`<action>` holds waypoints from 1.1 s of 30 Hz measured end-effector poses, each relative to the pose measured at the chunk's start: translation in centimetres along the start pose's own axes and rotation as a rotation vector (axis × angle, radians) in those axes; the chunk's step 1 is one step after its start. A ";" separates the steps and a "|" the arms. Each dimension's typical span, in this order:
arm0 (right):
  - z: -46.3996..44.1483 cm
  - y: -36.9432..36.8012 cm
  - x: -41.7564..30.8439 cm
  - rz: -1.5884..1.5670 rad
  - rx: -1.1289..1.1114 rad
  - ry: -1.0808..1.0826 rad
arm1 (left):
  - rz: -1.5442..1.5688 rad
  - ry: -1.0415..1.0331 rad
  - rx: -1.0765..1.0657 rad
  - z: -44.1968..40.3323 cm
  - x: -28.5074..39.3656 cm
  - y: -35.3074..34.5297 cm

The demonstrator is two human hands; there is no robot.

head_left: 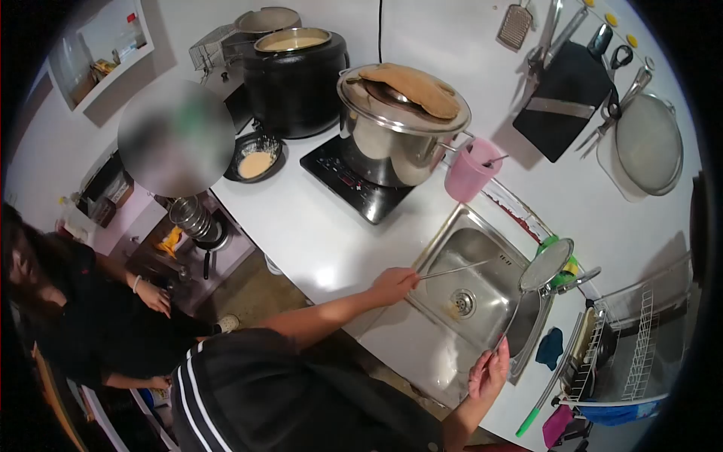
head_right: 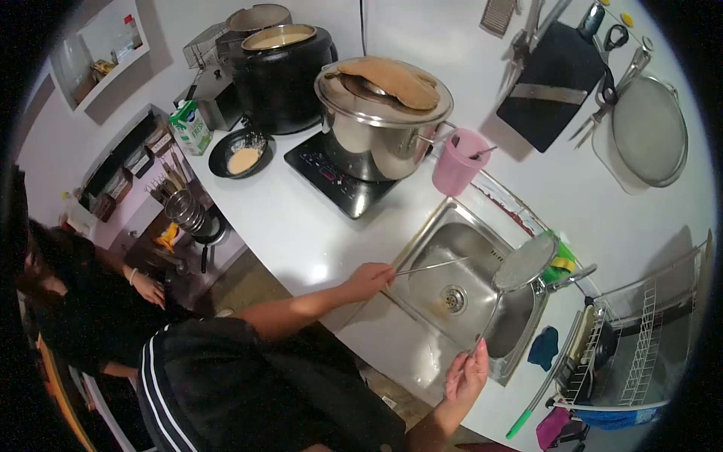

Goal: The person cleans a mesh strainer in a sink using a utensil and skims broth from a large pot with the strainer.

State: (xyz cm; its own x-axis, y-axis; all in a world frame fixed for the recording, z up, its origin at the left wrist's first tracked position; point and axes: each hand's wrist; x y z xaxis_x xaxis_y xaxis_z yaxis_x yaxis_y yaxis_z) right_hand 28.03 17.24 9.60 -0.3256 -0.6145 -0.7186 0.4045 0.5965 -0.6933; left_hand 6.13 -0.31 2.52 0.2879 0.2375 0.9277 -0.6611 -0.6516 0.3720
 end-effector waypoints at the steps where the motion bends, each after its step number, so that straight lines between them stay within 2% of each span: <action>1: -0.5 -1.2 0.0 0.078 -0.161 0.029 | 0.016 -0.016 0.022 0.9 -0.2 2.0; 5: -2.5 -4.5 1.0 0.338 -0.261 0.116 | -0.005 0.030 0.016 3.9 -1.0 9.7; 9: -3.4 -11.7 3.3 0.569 -0.180 0.215 | 0.077 0.101 -0.031 6.6 -4.2 15.4; 11: -3.8 -16.0 5.2 0.717 -0.062 0.271 | 0.203 -0.101 0.034 7.8 -6.6 18.4; 12: -3.8 -18.7 6.4 0.704 -0.018 0.311 | 0.197 0.021 -0.082 8.8 -5.8 21.2; 13: -4.2 -21.4 7.2 0.699 0.017 0.359 | 0.202 0.022 -0.111 9.5 -6.1 23.5; 19: -7.0 -32.2 9.9 0.904 0.071 0.475 | 0.211 -0.092 -0.038 11.5 -7.9 35.2; 21: -8.2 -36.8 10.0 1.118 -0.022 0.500 | 0.192 -0.045 -0.077 11.3 -7.8 38.9; 23: -10.4 -41.2 10.2 1.270 -0.068 0.553 | 0.108 -0.066 0.021 10.9 -7.9 41.7; 25: -14.0 -44.6 10.0 1.648 -0.154 0.728 | 0.136 -0.091 0.132 10.5 -7.7 43.8; 26: -16.2 -46.5 10.0 1.808 -0.200 0.883 | 0.137 -0.103 0.147 10.2 -7.9 44.7; 27: -18.5 -48.3 10.2 1.955 -0.243 1.034 | 0.140 -0.094 0.251 10.3 -8.0 45.6; 28: -21.0 -50.1 10.5 1.982 -0.317 1.150 | 0.139 -0.083 0.353 10.4 -8.1 46.4; 29: -23.4 -51.7 11.1 2.004 -0.388 1.259 | 0.128 -0.079 0.356 10.9 -7.9 47.2; 31: -28.4 -54.5 12.5 2.015 -0.526 1.323 | 0.318 -0.005 0.480 11.9 -7.5 48.6; 33: -31.8 -57.2 14.1 2.184 -0.557 1.371 | 0.357 0.042 0.510 12.2 -8.4 49.8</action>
State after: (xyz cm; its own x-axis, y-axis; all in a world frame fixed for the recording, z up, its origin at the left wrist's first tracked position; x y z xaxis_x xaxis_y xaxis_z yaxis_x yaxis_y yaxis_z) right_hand -26.93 -9.16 37.40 -0.1582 0.9010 0.4040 0.6501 -0.2129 0.7294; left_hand -20.74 -43.59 12.91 0.0757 -0.0370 0.9964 -0.2944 -0.9556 -0.0131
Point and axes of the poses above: each hand's wrist, its own z-axis away from the middle knuckle, its own y-axis out of the back of the hand, x = y × z, and after that the axes turned 9 degrees about -x, right-handed
